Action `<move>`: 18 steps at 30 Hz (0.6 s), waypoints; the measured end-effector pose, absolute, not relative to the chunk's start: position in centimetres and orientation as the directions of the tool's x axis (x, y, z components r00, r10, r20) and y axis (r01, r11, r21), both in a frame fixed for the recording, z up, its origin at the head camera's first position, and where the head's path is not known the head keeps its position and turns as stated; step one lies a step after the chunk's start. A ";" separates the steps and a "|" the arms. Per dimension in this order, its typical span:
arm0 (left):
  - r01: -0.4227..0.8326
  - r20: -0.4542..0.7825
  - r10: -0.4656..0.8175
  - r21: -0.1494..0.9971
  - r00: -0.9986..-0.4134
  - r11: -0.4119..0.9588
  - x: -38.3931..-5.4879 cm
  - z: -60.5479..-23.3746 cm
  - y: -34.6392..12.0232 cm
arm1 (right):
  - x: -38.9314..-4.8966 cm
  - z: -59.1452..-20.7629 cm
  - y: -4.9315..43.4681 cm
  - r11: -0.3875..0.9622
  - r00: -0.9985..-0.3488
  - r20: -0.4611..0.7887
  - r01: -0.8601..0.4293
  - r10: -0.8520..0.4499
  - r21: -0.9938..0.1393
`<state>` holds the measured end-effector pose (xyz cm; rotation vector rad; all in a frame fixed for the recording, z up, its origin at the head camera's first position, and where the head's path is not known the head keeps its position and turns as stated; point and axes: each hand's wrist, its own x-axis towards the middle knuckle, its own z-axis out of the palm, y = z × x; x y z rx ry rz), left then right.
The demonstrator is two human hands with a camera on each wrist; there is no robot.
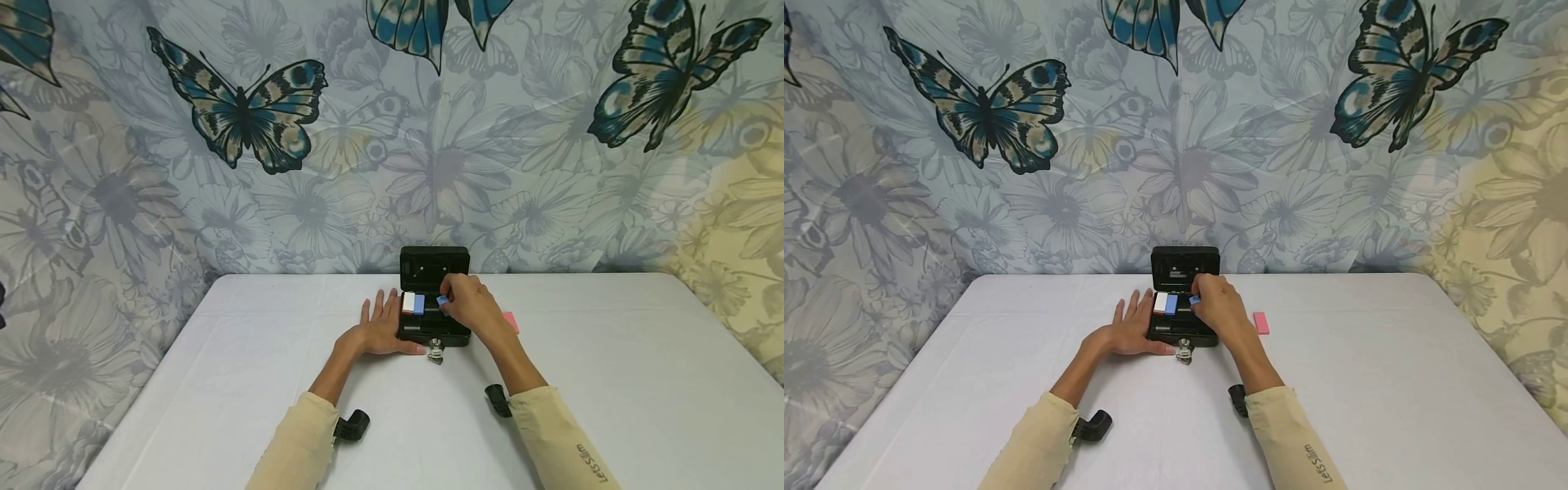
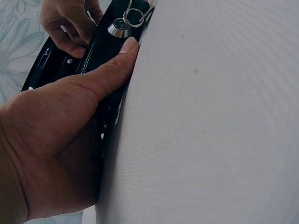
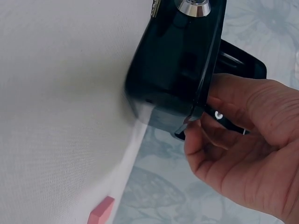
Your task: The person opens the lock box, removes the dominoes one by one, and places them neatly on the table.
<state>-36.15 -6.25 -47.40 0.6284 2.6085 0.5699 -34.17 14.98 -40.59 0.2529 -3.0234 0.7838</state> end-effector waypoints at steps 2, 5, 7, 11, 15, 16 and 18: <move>0.337 -0.277 0.500 0.473 -0.820 0.814 -36.1 -47.4 -6.3 | -34.2 -40.6 14.9 0.865 -0.986 0.051 -0.163 -0.158 -0.475; 0.336 -0.274 0.503 0.479 -0.820 0.811 -36.1 -47.4 -6.3 | -34.2 -40.6 14.8 0.868 -0.986 0.051 -0.166 -0.161 -0.467; 0.338 -0.271 0.503 0.479 -0.821 0.810 -36.2 -47.5 -6.3 | -34.1 -40.6 14.7 0.873 -0.986 0.050 -0.165 -0.160 -0.459; 0.345 -0.271 0.502 0.464 -0.821 0.816 -36.4 -47.8 -6.3 | -34.1 -40.5 14.6 0.884 -0.987 0.048 -0.160 -0.154 -0.439; 0.347 -0.272 0.497 0.451 -0.824 0.822 -36.5 -48.0 -6.2 | -34.0 -40.5 14.5 0.885 -0.986 0.063 -0.167 -0.156 -0.435; 0.344 -0.274 0.495 0.450 -0.825 0.824 -36.5 -48.0 -6.2 | -34.0 -40.5 14.5 0.883 -0.985 0.067 -0.169 -0.156 -0.437; 0.342 -0.274 0.492 0.449 -0.827 0.825 -36.5 -48.1 -6.2 | -34.0 -40.5 14.5 0.880 -0.985 0.074 -0.174 -0.158 -0.441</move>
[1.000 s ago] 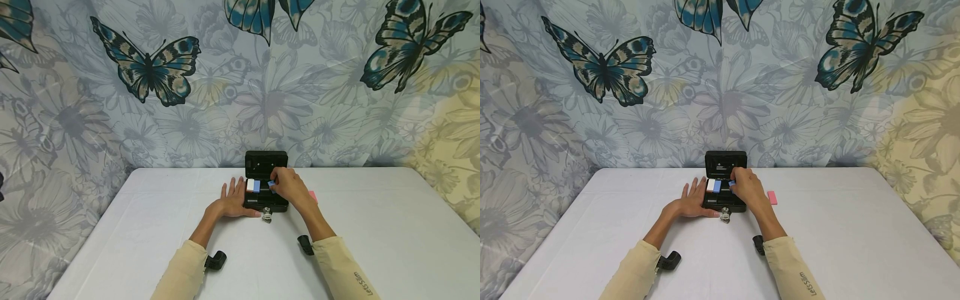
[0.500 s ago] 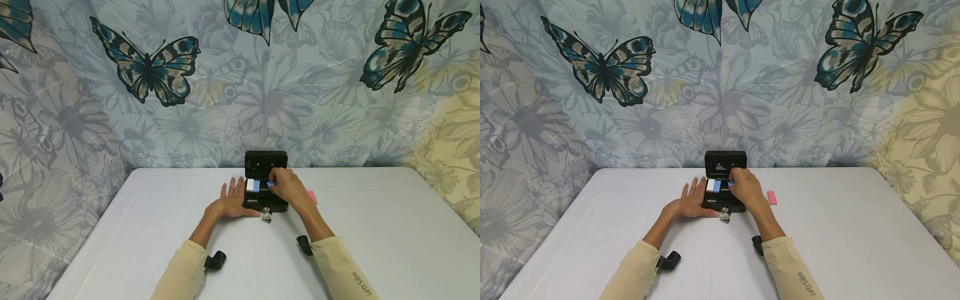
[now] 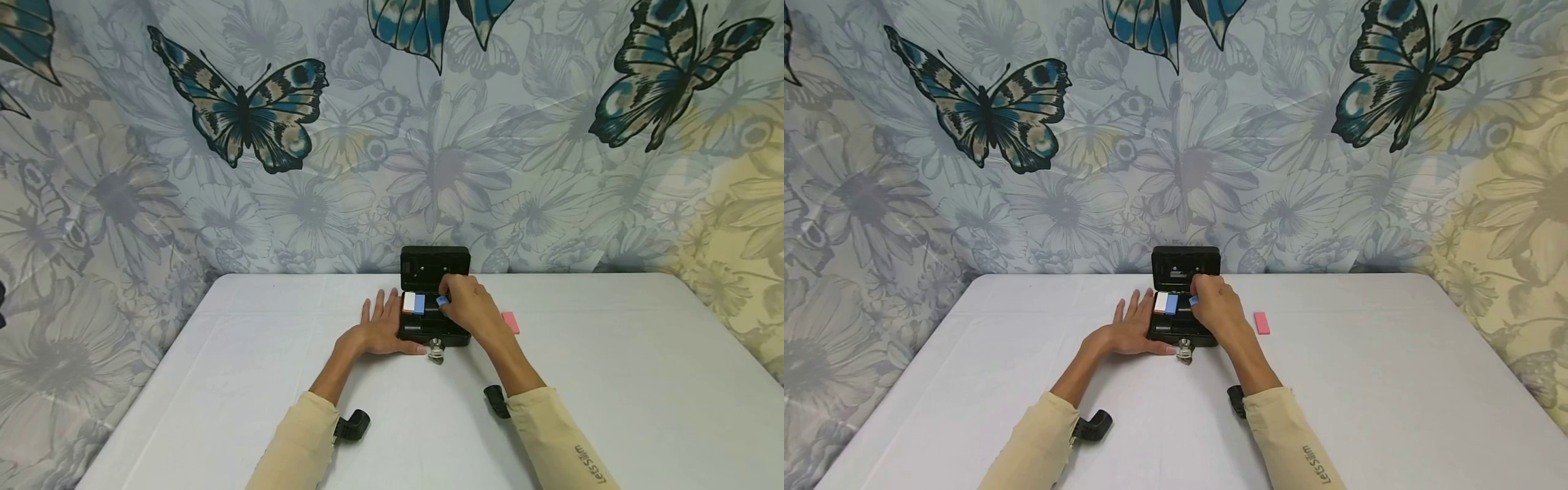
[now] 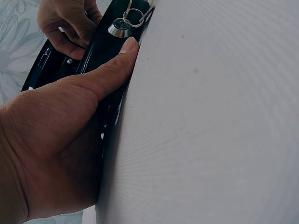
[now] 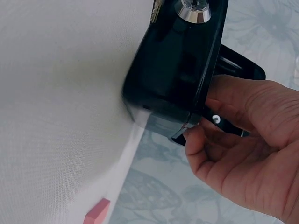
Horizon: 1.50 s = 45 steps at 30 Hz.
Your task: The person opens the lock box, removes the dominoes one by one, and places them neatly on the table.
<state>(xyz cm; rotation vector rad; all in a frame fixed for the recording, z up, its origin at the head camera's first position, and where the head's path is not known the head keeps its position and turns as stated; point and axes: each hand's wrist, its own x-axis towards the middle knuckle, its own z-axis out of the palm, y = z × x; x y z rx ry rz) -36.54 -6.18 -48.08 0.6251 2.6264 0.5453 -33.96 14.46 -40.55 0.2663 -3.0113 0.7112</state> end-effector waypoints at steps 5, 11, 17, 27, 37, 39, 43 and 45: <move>0.340 -0.274 0.489 0.447 -0.828 0.827 -36.5 -48.0 -6.2 | -33.8 -40.6 14.3 0.881 -0.984 0.072 -0.176 -0.160 -0.439; 0.340 -0.278 0.492 0.451 -0.825 0.825 -36.4 -47.8 -6.2 | -33.7 -40.5 14.1 0.882 -0.984 0.079 -0.178 -0.160 -0.436; 0.338 -0.274 0.496 0.466 -0.824 0.818 -36.4 -47.8 -6.2 | -33.7 -40.8 14.1 0.876 -0.982 0.103 -0.190 -0.161 -0.444; 0.332 -0.283 0.499 0.476 -0.819 0.814 -36.2 -47.4 -6.2 | -33.7 -41.1 14.1 0.859 -0.977 0.138 -0.207 -0.161 -0.468; 0.323 -0.287 0.496 0.484 -0.819 0.813 -36.2 -47.2 -6.2 | -33.5 -41.0 14.0 0.862 -0.975 0.162 -0.210 -0.151 -0.462; 0.323 -0.286 0.495 0.482 -0.821 0.814 -36.2 -47.3 -6.2 | -33.6 -41.0 14.0 0.855 -0.975 0.161 -0.212 -0.153 -0.474; 0.324 -0.281 0.493 0.479 -0.824 0.816 -36.3 -47.5 -6.2 | -33.7 -40.6 14.2 0.840 -0.974 0.164 -0.220 -0.159 -0.496; 0.325 -0.280 0.492 0.477 -0.824 0.817 -36.3 -47.6 -6.2 | -33.7 -40.3 14.3 0.830 -0.972 0.170 -0.228 -0.162 -0.509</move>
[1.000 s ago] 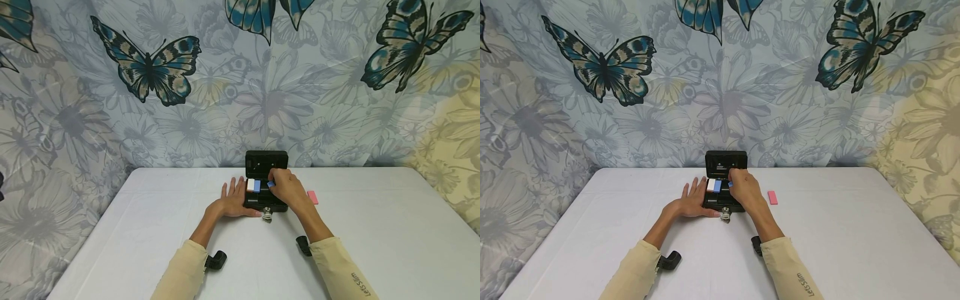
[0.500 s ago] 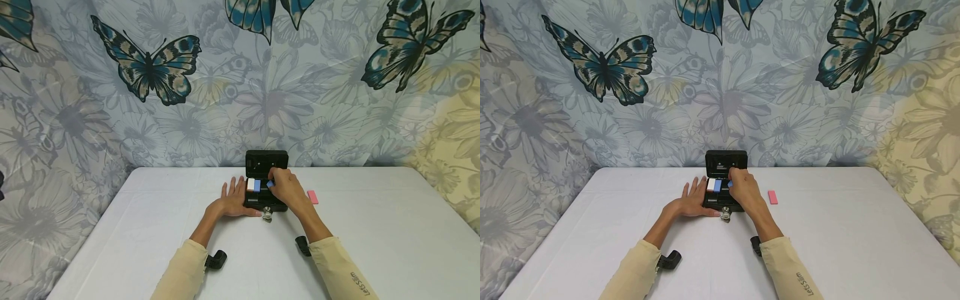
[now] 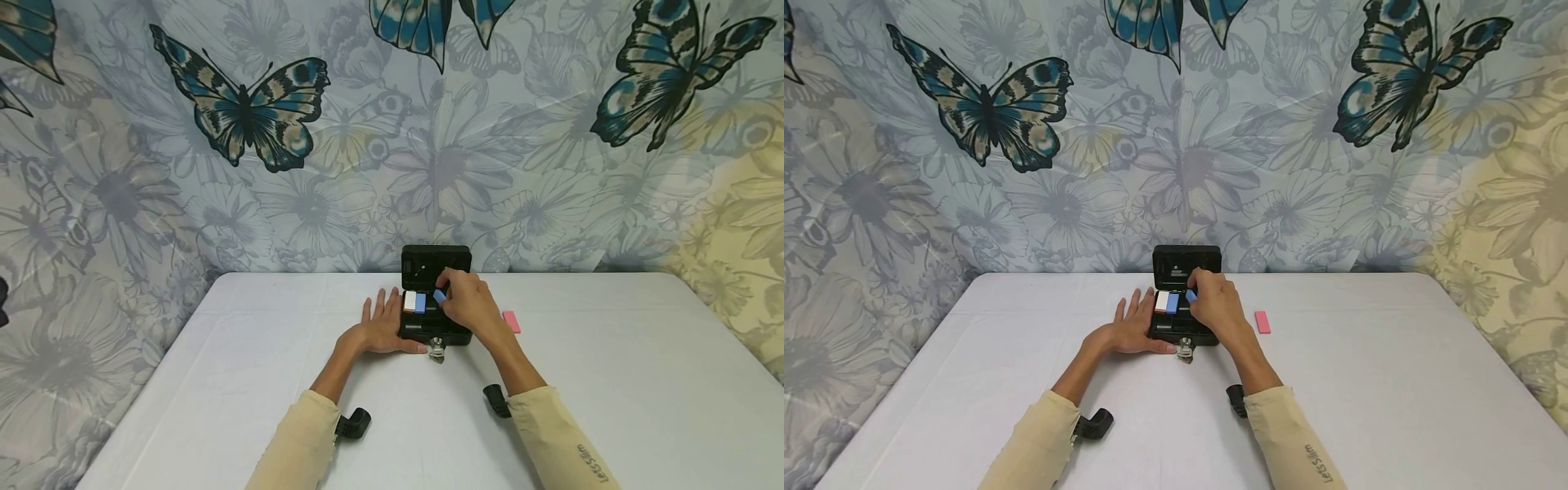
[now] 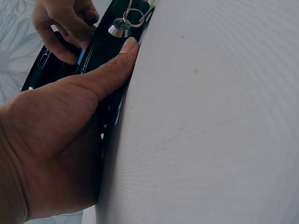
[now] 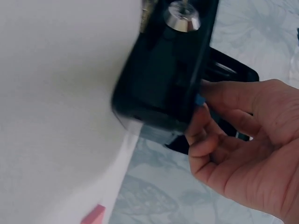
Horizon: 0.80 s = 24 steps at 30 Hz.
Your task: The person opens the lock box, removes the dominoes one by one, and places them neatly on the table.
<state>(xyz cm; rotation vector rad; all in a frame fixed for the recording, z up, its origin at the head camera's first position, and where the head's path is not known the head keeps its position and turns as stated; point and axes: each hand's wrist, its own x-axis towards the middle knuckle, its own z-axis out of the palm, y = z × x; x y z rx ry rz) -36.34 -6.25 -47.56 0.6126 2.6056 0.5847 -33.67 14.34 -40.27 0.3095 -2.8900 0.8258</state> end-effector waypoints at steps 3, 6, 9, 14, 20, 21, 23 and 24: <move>0.328 -0.281 0.491 0.470 -0.825 0.819 -36.4 -47.6 -6.2 | -33.6 -39.7 14.7 0.806 -0.969 0.179 -0.241 -0.170 -0.540; 0.334 -0.279 0.492 0.462 -0.825 0.822 -36.4 -47.6 -6.2 | -33.5 -39.2 15.1 0.777 -0.967 0.180 -0.254 -0.182 -0.577; 0.337 -0.277 0.492 0.457 -0.825 0.823 -36.3 -47.6 -6.2 | -33.4 -38.8 15.7 0.754 -0.967 0.169 -0.256 -0.193 -0.604; 0.338 -0.276 0.492 0.457 -0.826 0.823 -36.2 -47.5 -6.1 | -33.5 -38.4 16.5 0.745 -0.967 0.154 -0.253 -0.201 -0.617; 0.337 -0.267 0.492 0.465 -0.828 0.819 -36.1 -47.5 -6.1 | -33.4 -37.8 17.2 0.745 -0.974 0.144 -0.228 -0.177 -0.626; 0.337 -0.267 0.493 0.465 -0.828 0.819 -36.1 -47.5 -6.1 | -33.4 -37.7 17.4 0.744 -0.975 0.141 -0.223 -0.173 -0.629; 0.338 -0.268 0.493 0.463 -0.828 0.819 -36.1 -47.5 -6.1 | -33.3 -37.5 17.7 0.744 -0.976 0.136 -0.217 -0.170 -0.632; 0.339 -0.268 0.494 0.463 -0.827 0.819 -36.1 -47.5 -6.1 | -33.3 -37.4 17.9 0.742 -0.977 0.131 -0.215 -0.170 -0.635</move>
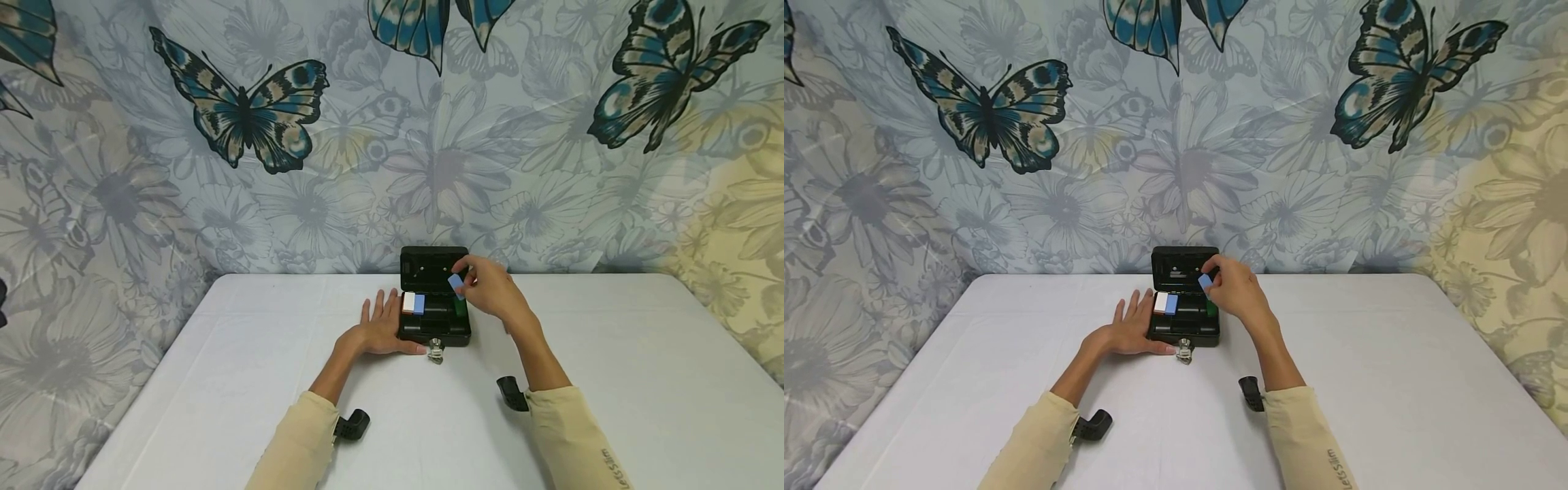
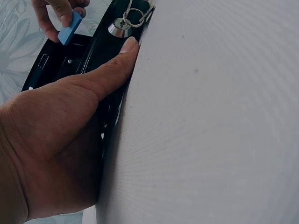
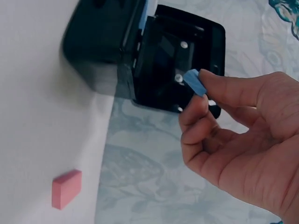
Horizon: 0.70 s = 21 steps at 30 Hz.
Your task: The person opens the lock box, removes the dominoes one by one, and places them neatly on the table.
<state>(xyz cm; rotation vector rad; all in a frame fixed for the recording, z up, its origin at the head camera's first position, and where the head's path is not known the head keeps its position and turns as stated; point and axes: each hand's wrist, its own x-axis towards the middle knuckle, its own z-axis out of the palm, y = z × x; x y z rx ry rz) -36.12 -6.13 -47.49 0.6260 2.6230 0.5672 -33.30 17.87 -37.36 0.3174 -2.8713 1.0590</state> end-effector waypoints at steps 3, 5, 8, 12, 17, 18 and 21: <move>0.339 -0.271 0.494 0.462 -0.826 0.820 -36.1 -47.5 -6.1 | -33.3 -37.1 18.4 0.743 -0.977 0.122 -0.214 -0.177 -0.635; 0.338 -0.272 0.493 0.462 -0.826 0.820 -36.1 -47.5 -6.1 | -33.3 -37.0 18.7 0.740 -0.976 0.120 -0.218 -0.184 -0.636; 0.336 -0.270 0.490 0.461 -0.829 0.821 -36.2 -47.6 -6.2 | -33.3 -36.8 19.2 0.734 -0.975 0.119 -0.219 -0.186 -0.643; 0.339 -0.270 0.488 0.449 -0.830 0.826 -36.2 -47.7 -6.2 | -33.3 -36.5 19.8 0.728 -0.977 0.107 -0.210 -0.186 -0.653; 0.343 -0.269 0.486 0.438 -0.832 0.831 -36.1 -47.6 -6.2 | -33.3 -36.4 20.7 0.737 -0.980 0.075 -0.188 -0.184 -0.649; 0.344 -0.268 0.485 0.437 -0.832 0.831 -36.1 -47.6 -6.2 | -33.3 -36.3 20.9 0.741 -0.981 0.070 -0.183 -0.181 -0.646; 0.345 -0.266 0.485 0.436 -0.833 0.831 -36.0 -47.6 -6.1 | -33.3 -36.3 21.5 0.752 -0.983 0.059 -0.169 -0.172 -0.637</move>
